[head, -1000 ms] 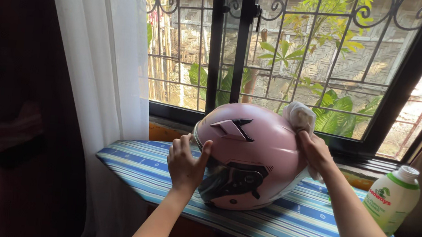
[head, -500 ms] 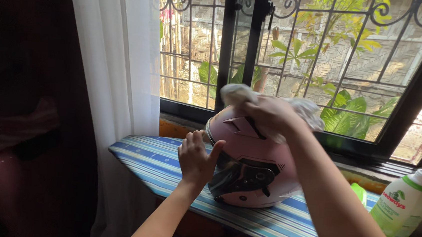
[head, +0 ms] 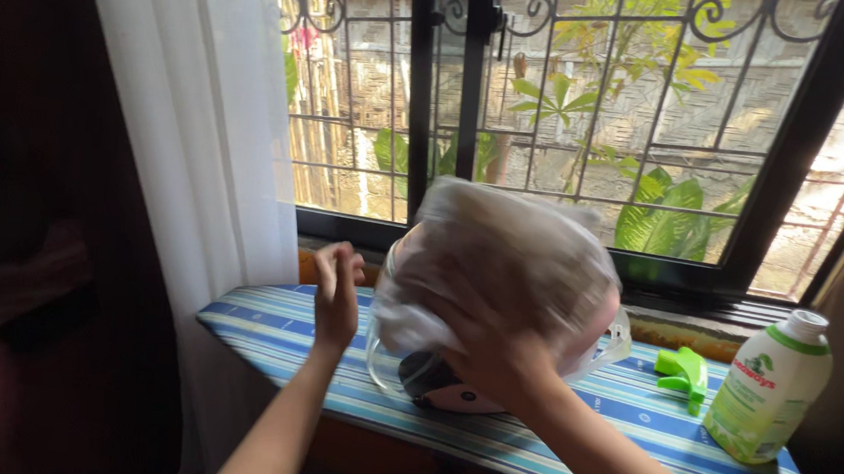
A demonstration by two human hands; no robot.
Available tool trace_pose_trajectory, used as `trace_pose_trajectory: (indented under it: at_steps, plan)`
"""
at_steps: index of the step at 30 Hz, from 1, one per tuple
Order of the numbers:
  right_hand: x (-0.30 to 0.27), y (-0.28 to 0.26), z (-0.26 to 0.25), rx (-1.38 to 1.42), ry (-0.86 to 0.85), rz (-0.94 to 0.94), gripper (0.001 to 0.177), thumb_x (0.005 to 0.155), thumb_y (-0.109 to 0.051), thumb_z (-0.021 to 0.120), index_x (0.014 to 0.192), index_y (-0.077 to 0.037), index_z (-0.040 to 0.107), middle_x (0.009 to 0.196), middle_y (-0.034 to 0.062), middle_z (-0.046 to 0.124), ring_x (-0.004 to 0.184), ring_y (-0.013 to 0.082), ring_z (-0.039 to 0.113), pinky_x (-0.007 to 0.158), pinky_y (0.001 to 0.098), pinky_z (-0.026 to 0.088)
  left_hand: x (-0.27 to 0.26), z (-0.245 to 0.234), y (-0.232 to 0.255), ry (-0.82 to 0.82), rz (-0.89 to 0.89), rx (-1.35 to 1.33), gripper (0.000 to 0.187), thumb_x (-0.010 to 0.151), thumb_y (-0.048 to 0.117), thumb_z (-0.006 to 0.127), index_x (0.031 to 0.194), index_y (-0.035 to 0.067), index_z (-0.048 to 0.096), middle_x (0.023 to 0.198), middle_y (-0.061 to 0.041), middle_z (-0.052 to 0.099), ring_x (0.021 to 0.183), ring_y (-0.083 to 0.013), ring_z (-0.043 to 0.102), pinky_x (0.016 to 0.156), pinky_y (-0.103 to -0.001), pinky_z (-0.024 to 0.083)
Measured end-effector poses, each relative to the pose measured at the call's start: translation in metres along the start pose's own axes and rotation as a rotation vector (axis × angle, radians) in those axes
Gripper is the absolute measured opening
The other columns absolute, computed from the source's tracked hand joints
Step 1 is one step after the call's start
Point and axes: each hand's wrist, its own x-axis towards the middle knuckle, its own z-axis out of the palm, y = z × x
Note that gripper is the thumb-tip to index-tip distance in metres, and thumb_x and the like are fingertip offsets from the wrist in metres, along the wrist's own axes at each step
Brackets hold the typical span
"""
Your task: The person wipes the exterior of a pink motorcycle helmet with a white cloth on a striped ironing board. They rotate the helmet to clean different sides, then lift and remove the clear visor before continuing to wipe the helmet shell.
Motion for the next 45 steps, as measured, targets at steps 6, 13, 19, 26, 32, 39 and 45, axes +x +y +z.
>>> trace_pose_trajectory:
  at_steps: [6,13,19,26,32,39,45]
  plan:
    - [-0.089,0.071,-0.011,-0.003,0.02,0.406,0.072,0.081,-0.041,0.068,0.144,-0.011,0.052,0.155,0.0203,0.039,0.148,0.0435,0.026,0.118,0.0654,0.013,0.06,0.043,0.053,-0.222,-0.039,0.328,0.105,0.091,0.086,0.021,0.135,0.0,0.061,0.134,-0.023,0.062,0.128,-0.0328,0.056,0.107,-0.04,0.039]
    - [-0.087,0.221,0.042,0.093,-0.422,0.742,0.056,0.1,-0.046,0.037,0.137,-0.01,0.057,0.143,0.0215,0.056,0.131,0.0465,0.049,0.106,0.0579,0.038,0.045,0.07,0.063,-0.111,-0.184,0.406,0.109,0.083,0.087,0.008,0.129,0.006,0.066,0.109,-0.018,0.076,0.116,-0.0378,0.066,0.102,-0.045,0.045]
    - [-0.011,0.173,0.032,0.394,-0.377,1.179,0.05,0.099,-0.045,0.046,0.118,-0.004,0.07,0.113,0.0285,0.07,0.106,0.0456,0.067,0.093,0.0491,0.052,0.046,0.069,0.063,-0.128,-0.209,0.445,0.103,0.087,0.084,0.012,0.114,0.002,0.067,0.097,-0.021,0.075,0.103,-0.0402,0.069,0.096,-0.048,0.047]
    - [-0.021,0.025,-0.004,0.056,0.025,0.219,0.065,0.067,-0.025,0.074,0.131,-0.016,0.066,0.153,0.0199,0.046,0.144,0.0538,0.029,0.117,0.0643,0.023,0.041,0.066,0.063,-0.098,-0.15,0.35,0.103,0.085,0.087,0.016,0.122,0.003,0.064,0.099,-0.018,0.076,0.102,-0.0349,0.071,0.093,-0.043,0.05]
    - [-0.073,0.041,-0.003,-0.006,0.086,0.336,0.065,0.071,-0.022,0.071,0.135,-0.015,0.062,0.156,0.024,0.041,0.147,0.0519,0.032,0.12,0.0615,0.024,0.04,0.067,0.063,-0.094,-0.136,0.372,0.105,0.084,0.087,0.015,0.124,0.003,0.061,0.101,-0.017,0.078,0.104,-0.034,0.071,0.094,-0.042,0.05]
    - [-0.096,0.21,0.019,0.55,-0.045,1.077,0.027,0.097,-0.02,0.056,0.11,-0.001,0.071,0.096,0.0161,0.07,0.088,0.031,0.065,0.079,0.0438,0.052,0.042,0.066,0.056,-0.092,-0.083,0.353,0.106,0.085,0.089,0.015,0.128,0.003,0.06,0.104,-0.015,0.077,0.11,-0.0332,0.069,0.098,-0.042,0.047]
    - [-0.126,0.215,-0.018,0.779,0.27,1.191,0.029,0.103,-0.023,0.057,0.107,0.004,0.069,0.087,0.0087,0.069,0.072,0.0154,0.063,0.064,0.0318,0.052,0.006,0.068,0.084,-0.015,0.246,0.373,0.096,0.096,0.079,0.038,0.151,0.0,0.034,0.142,-0.031,0.052,0.125,-0.0461,0.057,0.101,-0.05,0.046]
